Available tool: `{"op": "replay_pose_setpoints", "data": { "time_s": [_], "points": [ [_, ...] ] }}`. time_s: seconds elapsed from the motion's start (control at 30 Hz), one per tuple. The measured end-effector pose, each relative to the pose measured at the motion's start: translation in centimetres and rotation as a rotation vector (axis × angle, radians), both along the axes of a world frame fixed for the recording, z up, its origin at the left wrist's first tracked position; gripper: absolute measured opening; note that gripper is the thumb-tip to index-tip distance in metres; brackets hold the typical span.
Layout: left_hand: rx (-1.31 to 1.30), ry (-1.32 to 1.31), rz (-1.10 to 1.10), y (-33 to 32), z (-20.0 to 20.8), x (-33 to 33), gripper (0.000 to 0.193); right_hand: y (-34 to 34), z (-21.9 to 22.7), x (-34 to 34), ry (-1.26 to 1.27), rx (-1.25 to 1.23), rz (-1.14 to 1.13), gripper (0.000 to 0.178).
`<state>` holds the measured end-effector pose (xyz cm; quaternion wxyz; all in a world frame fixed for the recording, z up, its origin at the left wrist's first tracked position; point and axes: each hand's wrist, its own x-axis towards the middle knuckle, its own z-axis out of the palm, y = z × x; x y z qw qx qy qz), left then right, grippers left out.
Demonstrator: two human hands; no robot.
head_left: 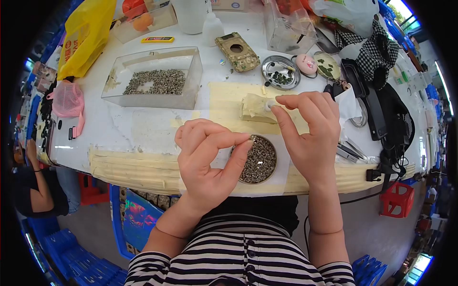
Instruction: Assembling tiny metal and plastic components onto a circular base plate using fingers.
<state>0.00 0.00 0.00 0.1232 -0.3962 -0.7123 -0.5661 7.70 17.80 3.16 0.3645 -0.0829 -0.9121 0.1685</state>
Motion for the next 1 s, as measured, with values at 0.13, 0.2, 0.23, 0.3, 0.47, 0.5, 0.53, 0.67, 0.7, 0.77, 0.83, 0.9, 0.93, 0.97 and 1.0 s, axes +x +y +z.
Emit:
{"op": "replay_pose_setpoints", "data": {
  "time_s": [0.13, 0.2, 0.23, 0.3, 0.47, 0.5, 0.53, 0.67, 0.7, 0.77, 0.83, 0.9, 0.93, 0.97, 1.0],
  "points": [
    [0.017, 0.015, 0.01, -0.3, -0.4, -0.2, 0.019, -0.1, -0.2, 0.0, 0.099, 0.021, -0.03, 0.014],
    [0.014, 0.016, 0.017, -0.5, -0.5, -0.3, 0.019, -0.4, -0.1, 0.2, 0.208, 0.031, -0.051, 0.015],
    [0.011, 0.012, 0.019, -0.5, -0.6, -0.3, 0.019, -0.7, -0.1, 0.5, 0.244, -0.07, -0.005, 0.014],
    [0.001, 0.013, 0.018, -0.6, -0.6, -0.3, 0.019, -1.3, -0.2, 1.3, 0.316, -0.272, 0.082, 0.011],
    [-0.02, 0.029, 0.014, -0.4, -0.2, -0.2, 0.019, -2.5, -1.1, 1.4, 0.269, -0.619, 0.202, 0.007],
    [-0.023, 0.028, 0.014, -0.4, -0.2, -0.1, 0.019, -2.7, -1.2, 1.4, 0.263, -0.635, 0.197, 0.007],
    [-0.026, 0.028, 0.014, -0.4, -0.2, -0.1, 0.019, -2.7, -1.3, 1.4, 0.258, -0.652, 0.191, 0.007],
    [-0.041, 0.032, 0.014, -0.4, 0.0, 0.0, 0.02, -2.7, -1.7, 1.4, 0.239, -0.66, 0.189, 0.007],
    [-0.043, 0.035, 0.013, -0.4, 0.0, 0.0, 0.02, -2.7, -1.7, 1.4, 0.238, -0.65, 0.189, 0.007],
    [-0.049, 0.041, 0.012, -0.5, -0.1, 0.0, 0.02, -2.7, -1.6, 1.3, 0.237, -0.632, 0.19, 0.007],
    [-0.043, 0.042, 0.014, -0.4, -0.2, 0.0, 0.02, -2.8, -1.6, 1.3, 0.232, -0.632, 0.179, 0.008],
    [-0.039, 0.042, 0.016, -0.4, -0.2, 0.0, 0.02, -2.8, -1.6, 1.3, 0.227, -0.629, 0.17, 0.008],
    [-0.039, 0.041, 0.017, -0.4, -0.2, 0.0, 0.021, -2.8, -1.6, 1.3, 0.224, -0.626, 0.166, 0.008],
    [-0.038, 0.041, 0.018, -0.4, -0.2, 0.0, 0.021, -2.9, -1.6, 1.3, 0.222, -0.622, 0.162, 0.008],
    [-0.038, 0.04, 0.019, -0.4, -0.2, 0.1, 0.021, -2.9, -1.6, 1.3, 0.226, -0.614, 0.162, 0.008]
  ]
}}
